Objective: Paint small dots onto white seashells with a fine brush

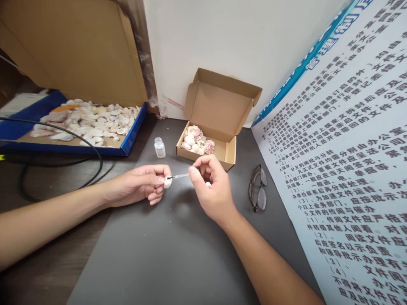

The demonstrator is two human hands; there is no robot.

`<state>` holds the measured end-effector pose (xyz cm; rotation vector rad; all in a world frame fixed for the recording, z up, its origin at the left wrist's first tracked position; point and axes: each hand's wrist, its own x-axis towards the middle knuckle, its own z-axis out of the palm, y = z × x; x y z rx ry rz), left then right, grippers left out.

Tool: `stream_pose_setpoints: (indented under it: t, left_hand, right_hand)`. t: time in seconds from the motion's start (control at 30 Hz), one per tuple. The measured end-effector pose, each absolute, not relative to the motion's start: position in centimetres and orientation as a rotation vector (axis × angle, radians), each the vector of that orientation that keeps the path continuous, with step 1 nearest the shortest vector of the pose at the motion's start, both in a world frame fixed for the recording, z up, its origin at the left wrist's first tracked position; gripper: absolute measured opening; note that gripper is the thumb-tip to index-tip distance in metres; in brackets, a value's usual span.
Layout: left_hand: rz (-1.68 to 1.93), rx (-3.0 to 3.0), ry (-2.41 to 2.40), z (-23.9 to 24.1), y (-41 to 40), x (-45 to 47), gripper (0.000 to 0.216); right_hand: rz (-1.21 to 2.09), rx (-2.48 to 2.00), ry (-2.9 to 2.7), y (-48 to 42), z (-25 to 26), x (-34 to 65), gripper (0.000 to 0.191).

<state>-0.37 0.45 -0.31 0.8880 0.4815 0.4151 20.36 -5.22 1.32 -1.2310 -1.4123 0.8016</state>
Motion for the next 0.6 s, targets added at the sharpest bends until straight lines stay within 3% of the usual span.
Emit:
stream_pose_setpoints:
  t: [0.6]
  left_hand:
    - [0.432, 0.862, 0.503, -0.17, 0.42, -0.23, 0.008]
  right_hand:
    - [0.833, -1.201, -1.408, -5.21, 1.33, 20.29, 0.01]
